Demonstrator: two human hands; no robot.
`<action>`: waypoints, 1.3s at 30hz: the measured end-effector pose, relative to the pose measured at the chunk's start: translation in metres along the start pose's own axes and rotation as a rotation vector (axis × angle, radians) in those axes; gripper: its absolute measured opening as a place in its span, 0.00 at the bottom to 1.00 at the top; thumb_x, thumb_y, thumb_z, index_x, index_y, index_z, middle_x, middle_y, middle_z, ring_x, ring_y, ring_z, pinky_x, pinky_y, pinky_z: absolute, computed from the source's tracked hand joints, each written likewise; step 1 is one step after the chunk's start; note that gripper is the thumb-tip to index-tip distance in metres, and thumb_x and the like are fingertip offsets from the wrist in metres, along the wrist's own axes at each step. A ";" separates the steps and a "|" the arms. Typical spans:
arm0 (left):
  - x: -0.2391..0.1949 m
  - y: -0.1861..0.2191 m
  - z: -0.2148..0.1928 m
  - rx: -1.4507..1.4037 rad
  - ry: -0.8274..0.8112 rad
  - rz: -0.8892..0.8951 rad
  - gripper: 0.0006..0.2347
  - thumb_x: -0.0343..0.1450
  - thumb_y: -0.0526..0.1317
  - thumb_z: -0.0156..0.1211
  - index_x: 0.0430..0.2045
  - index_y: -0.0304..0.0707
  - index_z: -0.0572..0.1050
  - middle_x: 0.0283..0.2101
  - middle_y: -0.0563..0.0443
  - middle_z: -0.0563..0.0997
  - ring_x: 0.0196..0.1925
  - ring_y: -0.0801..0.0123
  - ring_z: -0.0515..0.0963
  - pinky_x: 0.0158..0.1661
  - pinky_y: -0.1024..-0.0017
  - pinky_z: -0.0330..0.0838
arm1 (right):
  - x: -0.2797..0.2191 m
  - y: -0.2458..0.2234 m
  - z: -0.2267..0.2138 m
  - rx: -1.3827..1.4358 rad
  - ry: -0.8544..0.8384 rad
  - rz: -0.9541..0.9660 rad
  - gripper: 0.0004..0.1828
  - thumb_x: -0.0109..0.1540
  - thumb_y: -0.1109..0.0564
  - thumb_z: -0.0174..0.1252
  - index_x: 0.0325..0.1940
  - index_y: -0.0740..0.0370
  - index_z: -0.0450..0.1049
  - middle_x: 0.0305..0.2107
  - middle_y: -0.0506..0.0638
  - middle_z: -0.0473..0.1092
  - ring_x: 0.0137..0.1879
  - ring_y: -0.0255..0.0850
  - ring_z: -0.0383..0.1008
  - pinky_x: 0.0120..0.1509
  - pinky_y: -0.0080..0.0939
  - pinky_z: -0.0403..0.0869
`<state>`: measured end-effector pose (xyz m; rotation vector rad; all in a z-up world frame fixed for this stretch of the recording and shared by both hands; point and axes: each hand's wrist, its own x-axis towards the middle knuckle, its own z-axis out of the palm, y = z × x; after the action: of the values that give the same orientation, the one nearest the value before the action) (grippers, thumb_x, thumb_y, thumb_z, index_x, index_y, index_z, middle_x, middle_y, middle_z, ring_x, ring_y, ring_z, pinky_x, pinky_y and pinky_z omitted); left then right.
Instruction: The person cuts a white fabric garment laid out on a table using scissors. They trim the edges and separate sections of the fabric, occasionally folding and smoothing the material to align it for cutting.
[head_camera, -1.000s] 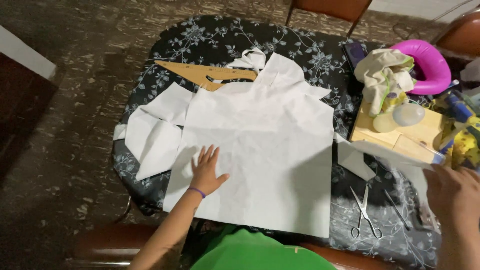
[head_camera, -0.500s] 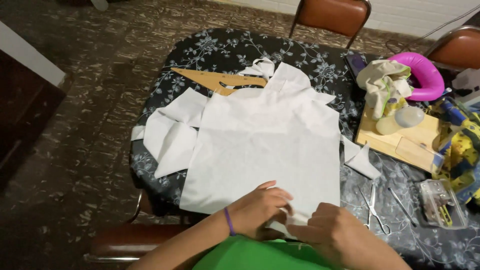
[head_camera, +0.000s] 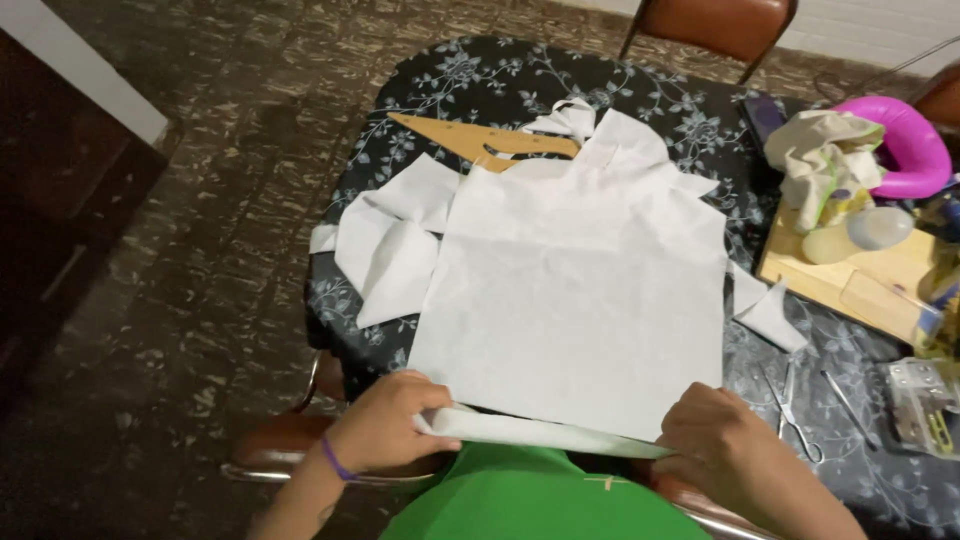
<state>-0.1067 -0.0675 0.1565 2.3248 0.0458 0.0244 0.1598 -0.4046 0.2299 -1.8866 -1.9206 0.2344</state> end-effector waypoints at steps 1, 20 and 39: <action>-0.007 0.004 -0.013 -0.057 -0.003 -0.085 0.15 0.62 0.48 0.86 0.21 0.48 0.79 0.23 0.60 0.81 0.27 0.70 0.77 0.32 0.68 0.70 | -0.004 0.002 0.001 0.082 -0.035 0.121 0.14 0.61 0.49 0.72 0.24 0.52 0.77 0.22 0.38 0.75 0.32 0.39 0.71 0.38 0.41 0.73; 0.164 -0.278 0.051 -0.178 0.441 -0.738 0.14 0.65 0.40 0.79 0.43 0.45 0.82 0.39 0.50 0.89 0.44 0.59 0.88 0.42 0.66 0.83 | 0.110 0.217 0.156 0.235 0.061 1.071 0.18 0.63 0.54 0.70 0.56 0.60 0.84 0.38 0.53 0.85 0.35 0.44 0.86 0.48 0.44 0.80; 0.218 -0.283 0.045 -0.206 0.431 -0.895 0.16 0.70 0.40 0.74 0.53 0.46 0.82 0.48 0.47 0.89 0.52 0.57 0.88 0.51 0.63 0.85 | 0.142 0.282 0.202 0.300 0.126 1.238 0.22 0.66 0.50 0.70 0.59 0.66 0.82 0.39 0.59 0.83 0.41 0.51 0.85 0.47 0.46 0.83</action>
<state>0.1055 0.1017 -0.0799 1.8730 1.2180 0.0731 0.3343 -0.2123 -0.0402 -2.4940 -0.3742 0.6786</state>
